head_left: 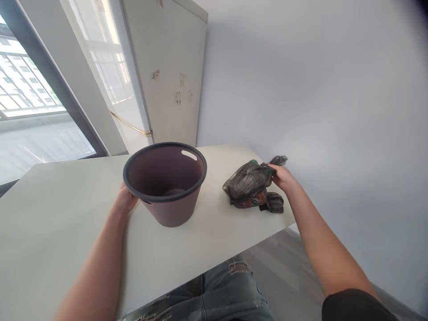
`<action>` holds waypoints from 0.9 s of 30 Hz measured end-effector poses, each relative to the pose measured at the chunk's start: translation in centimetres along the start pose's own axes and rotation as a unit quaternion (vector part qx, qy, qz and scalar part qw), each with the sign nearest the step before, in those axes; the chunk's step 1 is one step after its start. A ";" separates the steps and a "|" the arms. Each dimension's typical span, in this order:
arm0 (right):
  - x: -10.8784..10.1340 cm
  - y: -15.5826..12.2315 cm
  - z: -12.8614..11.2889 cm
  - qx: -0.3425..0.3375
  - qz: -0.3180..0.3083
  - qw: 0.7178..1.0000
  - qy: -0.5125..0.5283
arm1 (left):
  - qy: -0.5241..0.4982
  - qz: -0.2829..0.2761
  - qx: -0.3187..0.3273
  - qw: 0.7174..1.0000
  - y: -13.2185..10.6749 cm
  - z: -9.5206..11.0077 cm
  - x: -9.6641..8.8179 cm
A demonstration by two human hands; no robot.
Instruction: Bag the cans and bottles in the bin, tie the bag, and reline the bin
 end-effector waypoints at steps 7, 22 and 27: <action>-4.8 -3.6 1.5 -0.015 -0.064 0.994 -0.084 | 0.017 -0.012 0.007 1.000 -0.1 -0.1 0.0; -7.6 -18.0 3.6 -0.151 -0.289 0.868 -0.374 | 0.045 -0.017 0.029 0.998 0.4 0.0 -0.3; -3.7 -21.1 5.0 -0.047 -0.271 0.954 -0.121 | 0.064 -0.011 0.026 0.998 0.1 -0.1 -0.4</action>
Point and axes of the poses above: each hand's wrist, its own y-axis towards the middle knuckle, its own x-axis out of the palm, z = x × y, the point moved 8 cm from there along y, towards the middle knuckle, and after that the axes turned 12 degrees about -x, right-handed, at the moved point
